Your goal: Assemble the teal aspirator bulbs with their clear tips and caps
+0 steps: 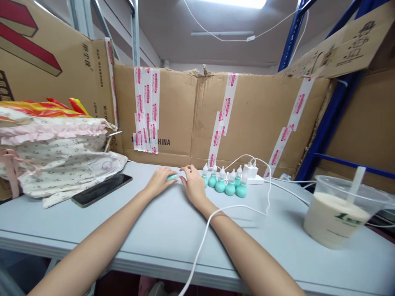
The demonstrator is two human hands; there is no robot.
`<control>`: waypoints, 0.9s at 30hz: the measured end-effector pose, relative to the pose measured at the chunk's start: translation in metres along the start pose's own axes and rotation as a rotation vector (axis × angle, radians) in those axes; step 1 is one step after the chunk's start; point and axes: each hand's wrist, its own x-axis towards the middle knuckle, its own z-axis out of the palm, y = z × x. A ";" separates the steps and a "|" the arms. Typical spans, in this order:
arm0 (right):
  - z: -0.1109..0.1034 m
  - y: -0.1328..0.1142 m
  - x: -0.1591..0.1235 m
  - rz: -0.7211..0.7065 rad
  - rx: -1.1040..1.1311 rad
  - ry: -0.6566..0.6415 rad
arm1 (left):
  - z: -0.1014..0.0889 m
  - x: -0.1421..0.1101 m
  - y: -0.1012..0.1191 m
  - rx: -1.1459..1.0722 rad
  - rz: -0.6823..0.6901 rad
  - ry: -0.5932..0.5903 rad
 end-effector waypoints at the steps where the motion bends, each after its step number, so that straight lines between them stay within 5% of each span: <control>1: -0.002 0.001 0.002 -0.051 -0.010 0.005 | 0.000 0.000 0.002 -0.014 0.029 -0.015; 11: -0.012 0.007 0.006 -0.298 -0.201 -0.066 | -0.001 0.001 0.012 -0.170 -0.036 0.031; 17: -0.019 0.008 0.007 -0.251 -0.257 -0.032 | -0.004 0.003 0.019 -0.209 -0.062 0.079; 27: -0.028 0.014 0.015 -0.488 -0.314 -0.181 | -0.006 0.000 0.021 -0.084 0.075 -0.041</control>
